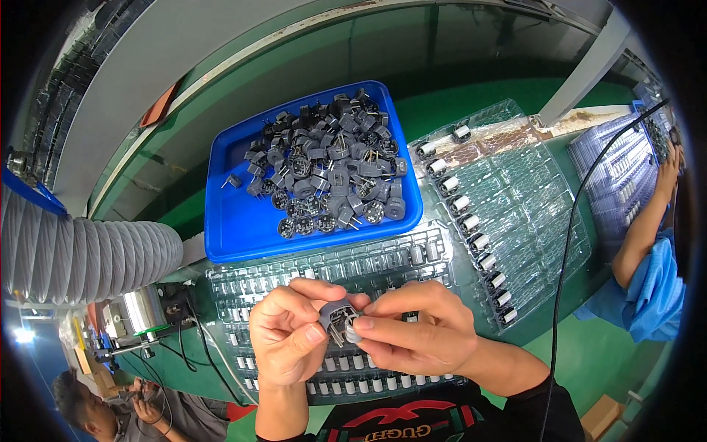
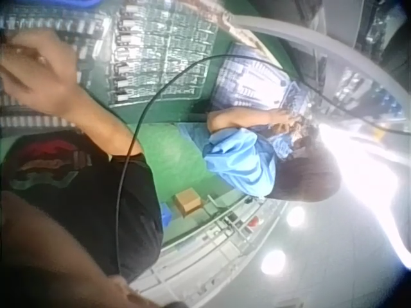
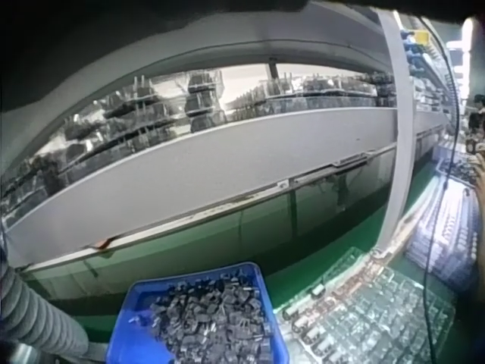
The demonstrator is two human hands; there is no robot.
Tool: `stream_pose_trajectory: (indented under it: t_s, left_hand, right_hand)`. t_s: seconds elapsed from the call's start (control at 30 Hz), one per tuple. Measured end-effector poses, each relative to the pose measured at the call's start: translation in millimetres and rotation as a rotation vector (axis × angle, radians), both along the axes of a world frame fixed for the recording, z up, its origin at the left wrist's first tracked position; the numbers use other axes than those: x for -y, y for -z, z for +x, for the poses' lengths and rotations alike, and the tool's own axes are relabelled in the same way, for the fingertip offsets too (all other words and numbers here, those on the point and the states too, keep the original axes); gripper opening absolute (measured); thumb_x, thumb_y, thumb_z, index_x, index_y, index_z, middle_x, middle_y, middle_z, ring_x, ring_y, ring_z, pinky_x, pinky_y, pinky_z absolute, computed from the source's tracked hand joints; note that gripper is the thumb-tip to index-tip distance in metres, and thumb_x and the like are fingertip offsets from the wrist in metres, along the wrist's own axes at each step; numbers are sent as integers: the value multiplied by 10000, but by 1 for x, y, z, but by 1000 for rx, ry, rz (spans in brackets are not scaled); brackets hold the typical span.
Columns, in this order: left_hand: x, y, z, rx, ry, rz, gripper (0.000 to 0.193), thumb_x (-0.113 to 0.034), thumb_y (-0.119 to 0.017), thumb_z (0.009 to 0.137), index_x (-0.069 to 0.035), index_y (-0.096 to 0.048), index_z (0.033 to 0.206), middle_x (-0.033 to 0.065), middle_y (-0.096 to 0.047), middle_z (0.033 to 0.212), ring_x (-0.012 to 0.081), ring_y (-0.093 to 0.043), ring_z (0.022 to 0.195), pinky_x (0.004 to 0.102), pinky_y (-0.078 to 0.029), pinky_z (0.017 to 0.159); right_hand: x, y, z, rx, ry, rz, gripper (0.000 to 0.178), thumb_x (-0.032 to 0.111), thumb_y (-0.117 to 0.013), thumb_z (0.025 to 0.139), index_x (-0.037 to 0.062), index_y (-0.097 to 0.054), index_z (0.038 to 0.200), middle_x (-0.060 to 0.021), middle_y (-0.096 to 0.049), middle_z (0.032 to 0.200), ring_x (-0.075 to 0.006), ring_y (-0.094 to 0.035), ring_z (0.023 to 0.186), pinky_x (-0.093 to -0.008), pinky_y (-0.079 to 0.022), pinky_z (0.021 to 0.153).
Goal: The person assembles small plastic components by hand, taking them from a plastic bin and arranging them into a sorting tray.
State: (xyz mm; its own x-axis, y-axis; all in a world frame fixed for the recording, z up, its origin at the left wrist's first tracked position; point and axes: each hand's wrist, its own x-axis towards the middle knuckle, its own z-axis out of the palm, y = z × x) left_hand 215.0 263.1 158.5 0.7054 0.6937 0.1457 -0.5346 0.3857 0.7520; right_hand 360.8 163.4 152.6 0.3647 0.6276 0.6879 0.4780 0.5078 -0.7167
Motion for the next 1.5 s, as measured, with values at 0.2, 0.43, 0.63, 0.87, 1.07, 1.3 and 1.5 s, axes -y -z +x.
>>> stream_pose_trajectory:
  t_s: [0.2, 0.43, 0.63, 0.87, 1.07, 1.3, 1.5]
  left_hand:
    - [3, -5, 3, -1, 29, -51, 97, -1, -662, 871, 15, -572, 904, 258, -609, 1127, 448, -629, 1065, 572, -528, 923]
    - [3, -6, -1, 22, 54, -70, 83, 23, -646, 870, 26, -568, 897, 267, -601, 1135, 445, -616, 1093, 573, -518, 944]
    - [4, -3, -2, 27, 68, -72, 75, 32, -640, 870, 30, -570, 896, 272, -599, 1144, 446, -614, 1095, 571, -512, 955]
    - [6, -7, 7, -71, 13, -29, 211, -15, -712, 829, -35, -502, 843, 208, -617, 1043, 441, -653, 1013, 562, -573, 862]
    - [-1, -13, -4, -139, 26, -22, 152, -2, -701, 829, -19, -550, 834, 235, -619, 1113, 442, -637, 1054, 565, -533, 915]
    - [-2, -11, -2, -120, 198, 130, 158, 47, -616, 889, -10, -597, 1034, 152, -586, 1226, 191, -571, 1149, 311, -502, 927]
    - [6, -13, -7, -116, 158, 124, 173, 18, -656, 851, -6, -588, 1008, 136, -563, 1215, 192, -555, 1168, 310, -527, 906]
  right_hand:
    - [1, 4, 2, 13, -60, 32, 352, -2, -836, 679, 42, -744, 1016, -85, -611, 999, -117, -585, 648, -222, -435, 502]
    - [0, 2, -5, -34, -23, 61, 376, -14, -803, 649, 44, -758, 1018, -40, -627, 936, -106, -594, 628, -222, -490, 493]
    - [-1, 6, -7, -25, 1, 84, 383, -29, -798, 644, 58, -762, 1016, -35, -625, 928, -100, -581, 599, -217, -477, 480]
    - [1, 2, -1, 7, 32, 72, 360, -19, -805, 653, 58, -760, 1001, -34, -621, 916, -99, -578, 578, -216, -467, 466]
    - [-5, 4, -3, 116, 38, 69, 353, 27, -833, 662, 63, -749, 1003, -39, -611, 898, -107, -580, 553, -227, -448, 445]
    - [24, 7, -1, 474, 285, -100, 274, 45, -742, 784, -3, -680, 1046, -114, -581, 907, -238, -563, 764, -358, -478, 661]
    - [17, -3, -13, 471, 274, -156, 204, 113, -732, 854, -18, -692, 1004, -141, -598, 917, -279, -623, 780, -333, -522, 634]
